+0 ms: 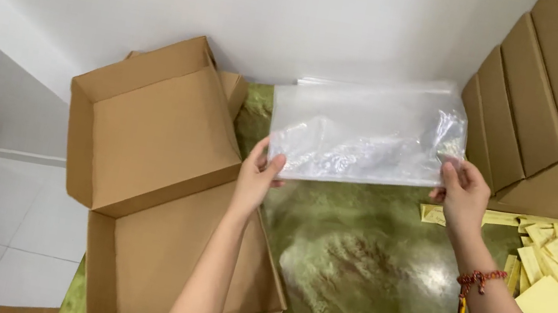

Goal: The person assembles a cardboard box, ties it with a white ribbon, and places a yellow note on top. They then open another box, remove a purple garment wrapped in bubble wrap, and hang it on a clothing rack. Finally, they fold the bubble wrap and place it back into the box.

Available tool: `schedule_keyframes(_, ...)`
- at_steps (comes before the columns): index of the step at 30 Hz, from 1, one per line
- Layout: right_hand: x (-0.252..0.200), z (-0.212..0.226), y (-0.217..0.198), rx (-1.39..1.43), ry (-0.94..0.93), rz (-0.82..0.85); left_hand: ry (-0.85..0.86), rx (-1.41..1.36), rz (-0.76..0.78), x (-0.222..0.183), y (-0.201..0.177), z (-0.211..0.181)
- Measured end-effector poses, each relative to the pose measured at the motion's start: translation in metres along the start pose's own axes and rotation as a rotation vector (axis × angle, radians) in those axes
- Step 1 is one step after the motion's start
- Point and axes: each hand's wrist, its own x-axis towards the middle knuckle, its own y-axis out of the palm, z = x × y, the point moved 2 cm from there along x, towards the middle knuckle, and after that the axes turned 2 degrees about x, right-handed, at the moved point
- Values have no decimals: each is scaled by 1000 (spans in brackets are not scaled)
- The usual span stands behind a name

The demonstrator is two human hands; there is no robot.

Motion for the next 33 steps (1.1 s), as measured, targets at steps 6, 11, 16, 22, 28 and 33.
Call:
schedule_keyframes(6, 89, -84, 35, -67, 104, 41, -367, -189, -247, 54, 5, 46)
schedule_keyframes(11, 111, -139, 35, -113, 300, 106, -660, -533, -286, 71, 7, 134)
schedule_keyframes(16, 108, -146, 34, -67, 396, 102, -650, -520, -177, 92, 35, 158)
schedule_keyframes(22, 100, -129, 25, -79, 323, 92, -631, -318, -151, 121, 48, 136)
schedule_keyframes(28, 90, -131, 25, -109, 216, 50, -631, -286, -150, 136, 50, 144)
schedule_keyframes(33, 54, -92, 38, -208, 138, -52, -609, -275, -111, 89, 38, 96)
